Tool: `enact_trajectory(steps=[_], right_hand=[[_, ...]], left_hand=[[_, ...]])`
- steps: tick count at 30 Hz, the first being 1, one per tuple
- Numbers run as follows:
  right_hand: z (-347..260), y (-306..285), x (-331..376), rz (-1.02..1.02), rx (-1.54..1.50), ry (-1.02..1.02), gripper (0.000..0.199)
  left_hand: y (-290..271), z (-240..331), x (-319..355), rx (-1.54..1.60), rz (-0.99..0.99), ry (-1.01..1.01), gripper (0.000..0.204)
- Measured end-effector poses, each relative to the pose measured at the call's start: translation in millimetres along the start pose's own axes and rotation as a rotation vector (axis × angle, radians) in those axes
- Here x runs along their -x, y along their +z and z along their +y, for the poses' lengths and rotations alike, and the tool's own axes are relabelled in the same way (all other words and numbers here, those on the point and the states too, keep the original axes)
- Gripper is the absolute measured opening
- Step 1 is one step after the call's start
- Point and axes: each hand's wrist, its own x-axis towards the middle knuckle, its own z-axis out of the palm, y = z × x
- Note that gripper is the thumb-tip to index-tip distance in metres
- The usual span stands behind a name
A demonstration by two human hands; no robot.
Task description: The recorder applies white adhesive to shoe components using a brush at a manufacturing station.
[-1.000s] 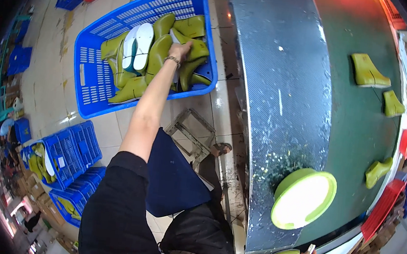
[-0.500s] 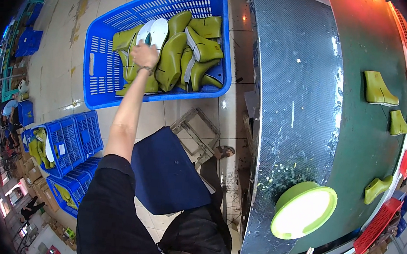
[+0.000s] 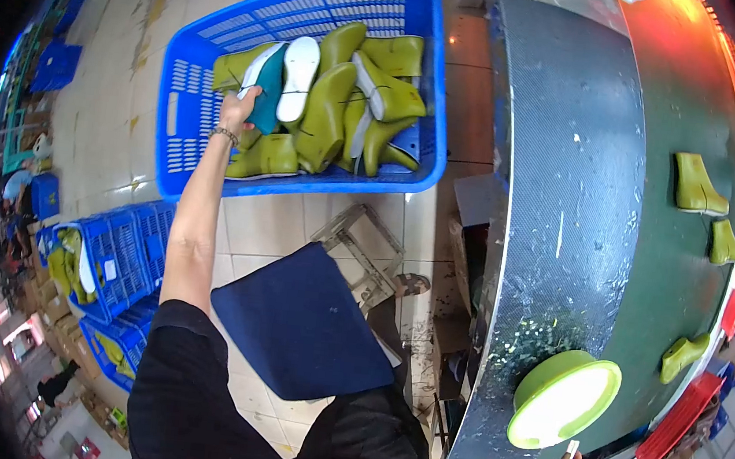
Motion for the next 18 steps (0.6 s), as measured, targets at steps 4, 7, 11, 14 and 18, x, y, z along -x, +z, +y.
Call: enact_trajectory(steps=[4,7,11,14,18], right_hand=[[-6,5,-24,-0.019,0.008,-0.042,0.03],[-2,1,-29,0.048,-0.167,0.028,0.029],[-13,-17,-25,0.104,-0.273,0.109,0.024],[-66,-28,-24,0.083,-0.494,0.166,0.032],[-124,-35,-16,0.012,-0.279,-0.012,0.035]], left_hand=[[-119,-17,70,0.431,-0.209,0.111,0.058],[-172,-25,151,0.852,-0.406,0.287,0.054],[-179,-43,227,1.404,-0.546,0.293,0.079],[-180,4,284,1.712,-0.967,0.637,0.093],[-196,7,328,1.772,-1.097,0.312,0.096]])
